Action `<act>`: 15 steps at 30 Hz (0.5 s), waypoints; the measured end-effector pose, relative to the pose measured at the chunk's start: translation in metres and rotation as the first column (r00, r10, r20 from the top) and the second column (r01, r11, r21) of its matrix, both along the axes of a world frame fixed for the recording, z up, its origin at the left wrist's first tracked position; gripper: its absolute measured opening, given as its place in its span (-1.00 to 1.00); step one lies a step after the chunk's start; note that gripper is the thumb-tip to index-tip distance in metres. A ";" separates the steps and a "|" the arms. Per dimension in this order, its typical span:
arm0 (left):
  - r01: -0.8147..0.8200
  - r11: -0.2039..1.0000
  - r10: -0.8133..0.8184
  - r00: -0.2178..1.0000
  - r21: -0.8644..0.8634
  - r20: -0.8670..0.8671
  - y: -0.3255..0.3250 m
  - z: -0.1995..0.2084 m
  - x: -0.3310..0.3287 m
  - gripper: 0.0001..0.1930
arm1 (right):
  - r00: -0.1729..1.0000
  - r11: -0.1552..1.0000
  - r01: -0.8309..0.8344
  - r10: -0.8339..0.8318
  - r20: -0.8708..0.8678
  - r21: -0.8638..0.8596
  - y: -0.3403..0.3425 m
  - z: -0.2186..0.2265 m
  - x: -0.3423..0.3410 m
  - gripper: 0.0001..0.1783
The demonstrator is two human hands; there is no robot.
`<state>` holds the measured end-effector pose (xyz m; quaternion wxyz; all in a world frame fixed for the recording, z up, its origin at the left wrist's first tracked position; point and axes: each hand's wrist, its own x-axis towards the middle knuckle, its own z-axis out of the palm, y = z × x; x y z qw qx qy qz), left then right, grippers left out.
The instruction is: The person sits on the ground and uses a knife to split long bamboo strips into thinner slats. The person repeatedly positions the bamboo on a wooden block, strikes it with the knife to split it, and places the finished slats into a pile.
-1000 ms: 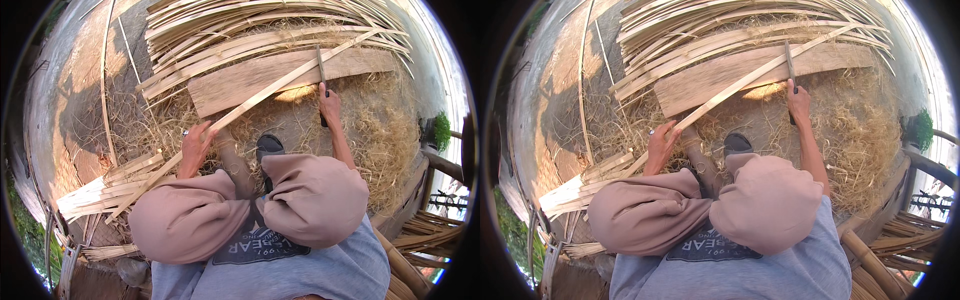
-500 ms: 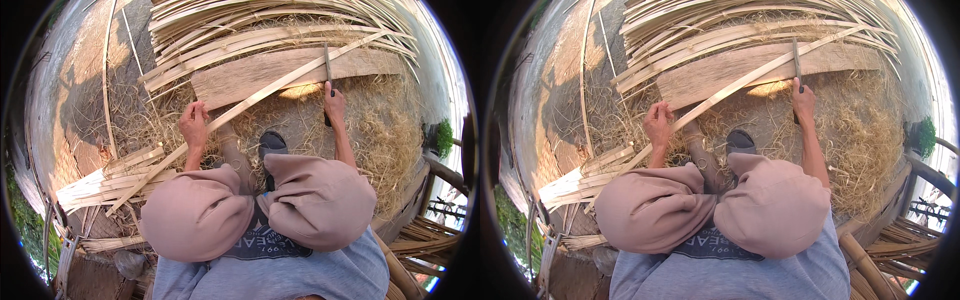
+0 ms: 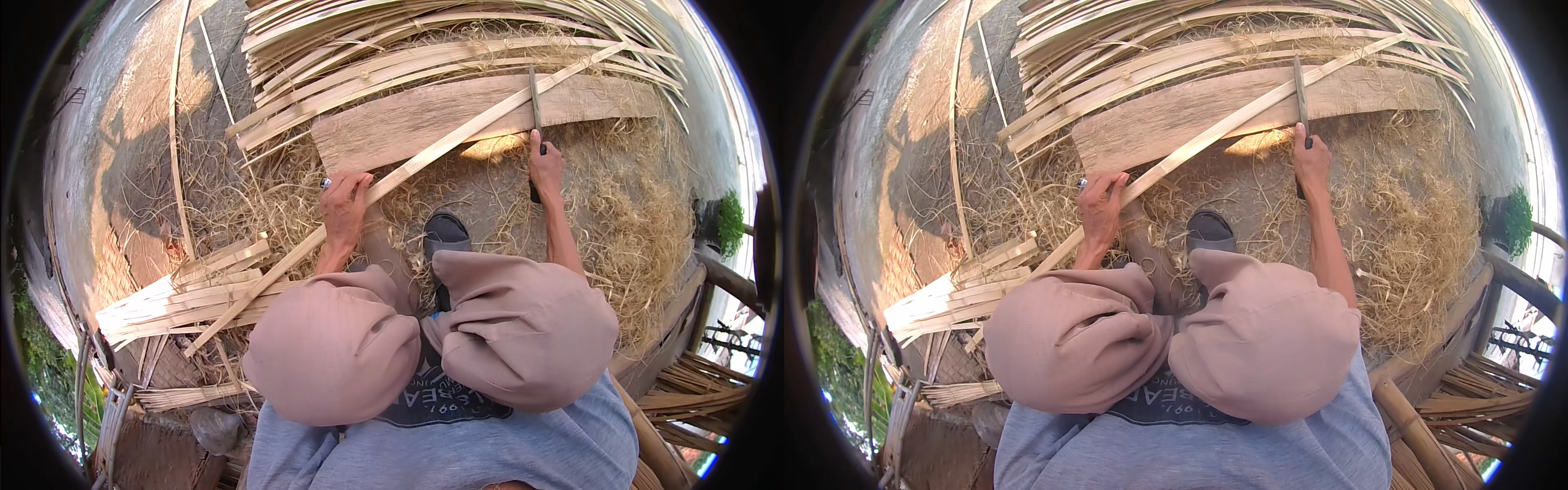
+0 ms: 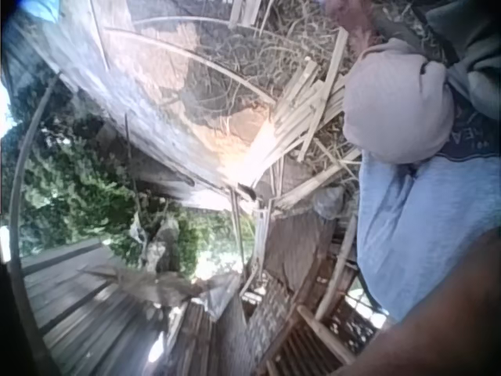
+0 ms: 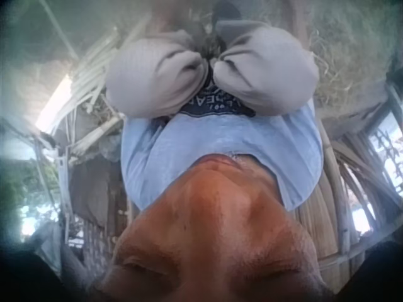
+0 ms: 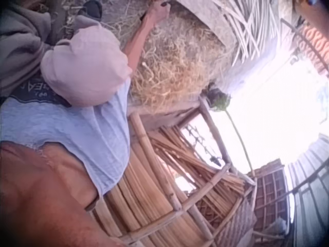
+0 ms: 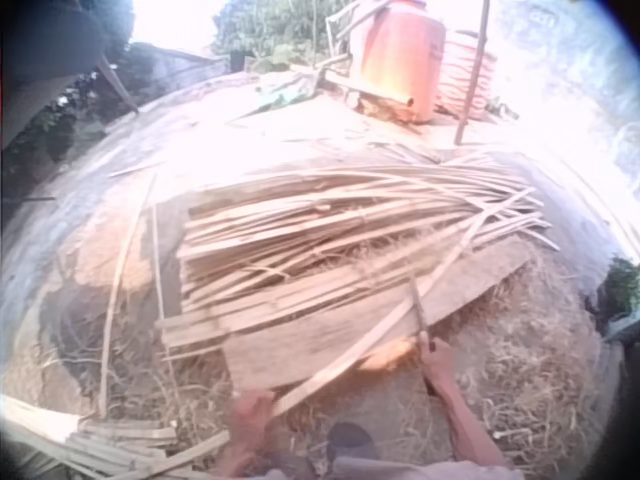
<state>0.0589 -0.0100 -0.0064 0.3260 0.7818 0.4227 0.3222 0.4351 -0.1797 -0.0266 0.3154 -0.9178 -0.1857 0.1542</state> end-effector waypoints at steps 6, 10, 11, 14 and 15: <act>-0.151 0.954 0.111 0.981 -0.260 -0.161 0.013 0.016 -0.010 -0.65 | 1.000 1.000 -0.019 0.019 0.013 0.000 0.002 -0.005 0.000 -0.19; 0.134 0.920 -0.234 0.942 -0.369 -0.242 0.000 0.024 0.025 -0.42 | 1.000 0.999 0.017 -0.016 0.009 -0.043 -0.003 0.001 0.007 -0.20; 0.160 0.896 -0.273 0.934 -0.414 -0.230 0.000 0.025 0.033 -0.41 | 0.996 0.999 0.035 -0.035 -0.079 -0.001 0.001 0.005 0.002 -0.21; 0.106 0.863 -0.311 0.882 -0.494 -0.354 0.014 0.028 0.040 -0.41 | 0.993 0.997 -0.031 0.038 -0.111 0.067 0.008 0.033 -0.026 -0.25; 0.094 0.849 -0.325 0.868 -0.519 -0.375 0.017 0.029 0.035 -0.41 | 0.989 0.988 -0.148 0.148 0.008 0.034 0.004 0.025 -0.036 -0.27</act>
